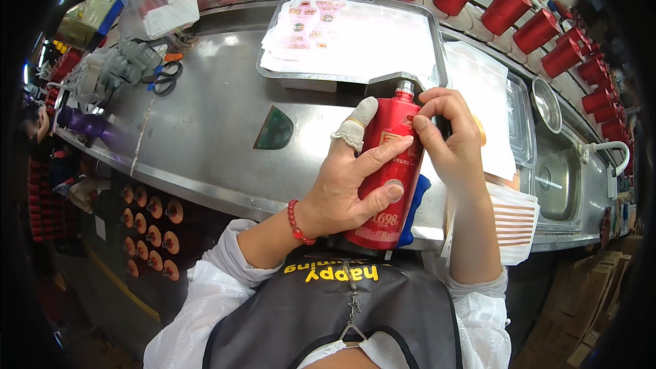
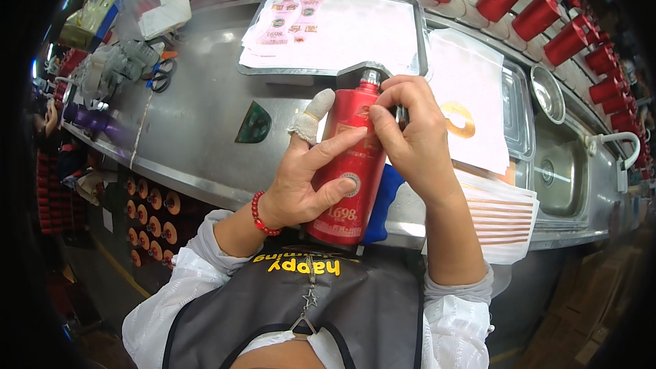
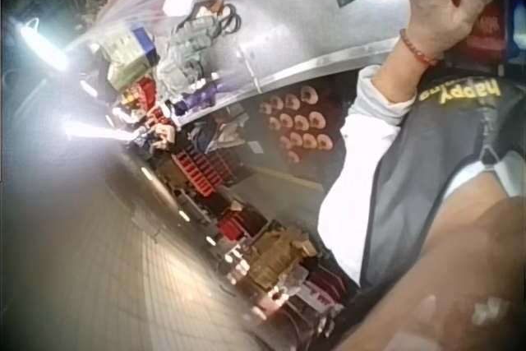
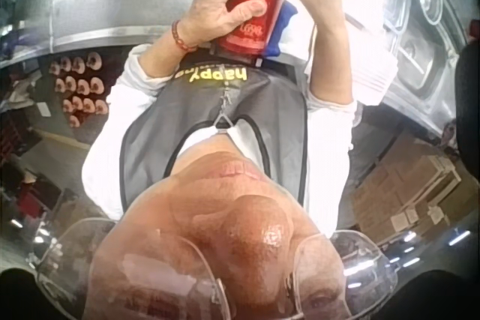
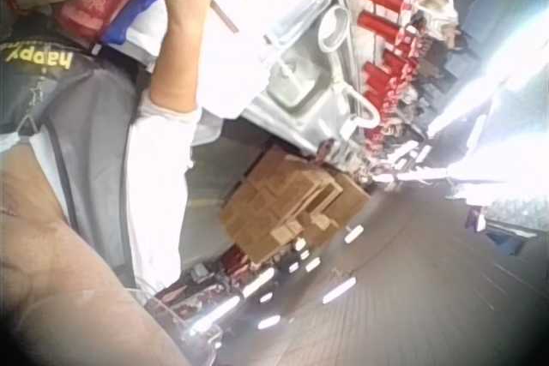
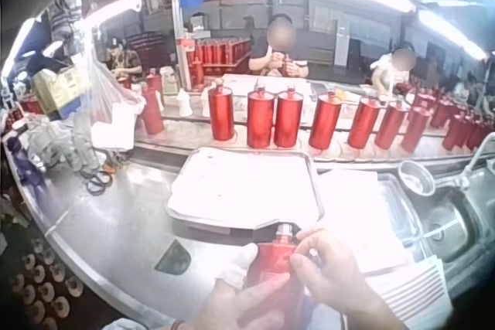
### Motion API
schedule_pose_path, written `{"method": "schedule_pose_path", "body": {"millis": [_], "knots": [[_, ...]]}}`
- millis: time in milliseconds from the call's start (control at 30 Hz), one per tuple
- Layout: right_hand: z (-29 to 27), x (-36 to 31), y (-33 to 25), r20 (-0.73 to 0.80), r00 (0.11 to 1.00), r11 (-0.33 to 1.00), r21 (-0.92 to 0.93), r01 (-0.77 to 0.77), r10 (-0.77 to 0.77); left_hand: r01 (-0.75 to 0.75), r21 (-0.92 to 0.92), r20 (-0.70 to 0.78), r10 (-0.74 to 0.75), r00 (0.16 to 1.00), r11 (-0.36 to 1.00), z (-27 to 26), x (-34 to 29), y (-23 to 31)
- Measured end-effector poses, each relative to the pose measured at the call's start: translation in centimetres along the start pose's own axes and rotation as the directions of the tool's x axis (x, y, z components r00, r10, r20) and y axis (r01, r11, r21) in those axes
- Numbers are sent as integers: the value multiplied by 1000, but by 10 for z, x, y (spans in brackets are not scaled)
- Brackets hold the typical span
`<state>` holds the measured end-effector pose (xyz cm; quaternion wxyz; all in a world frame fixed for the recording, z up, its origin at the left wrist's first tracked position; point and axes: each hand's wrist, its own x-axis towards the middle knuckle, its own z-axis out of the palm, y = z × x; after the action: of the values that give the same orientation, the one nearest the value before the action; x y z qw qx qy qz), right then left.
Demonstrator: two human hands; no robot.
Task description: The person picks up a red cylindrical can, wipes its surface with a green abrasive pad, and rotates it to clean different sides. They then flip the can to clean the top rim and neck area, using the pad and a blue cloth. The person repeats this process on a second can, wiping the body and top, then places the finished can on a nearby tray.
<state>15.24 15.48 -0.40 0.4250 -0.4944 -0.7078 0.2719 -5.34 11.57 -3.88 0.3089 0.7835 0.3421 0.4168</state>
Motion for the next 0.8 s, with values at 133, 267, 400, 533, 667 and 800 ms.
{"method": "schedule_pose_path", "body": {"millis": [133, 267, 400, 533, 667, 800], "knots": [[4, -22, -9, -146, 974, 956, -262, 131, -174, 6, 53, 36, -8, 999, 999, -2, 1, 2], [10, -46, -16, -12, 991, 934, -336, 121, -132, 43, 13, 23, -43, 999, 999, 0, 2, 3], [7, -48, -14, 17, 997, 951, -301, 72, -71, 82, -4, 18, -81, 997, 997, 1, -4, 8], [8, -53, -2, 0, 997, 964, -253, 75, -78, 210, -444, 4, -232, 973, 871, 9, -14, 6], [7, -55, -1, 55, 993, 960, -256, 113, -103, 230, -537, 48, -243, 969, 811, 10, -18, 0], [6, -56, -4, 88, 993, 952, -288, 104, -82, 128, -206, 102, -108, 989, 970, -2, -8, -1]]}}
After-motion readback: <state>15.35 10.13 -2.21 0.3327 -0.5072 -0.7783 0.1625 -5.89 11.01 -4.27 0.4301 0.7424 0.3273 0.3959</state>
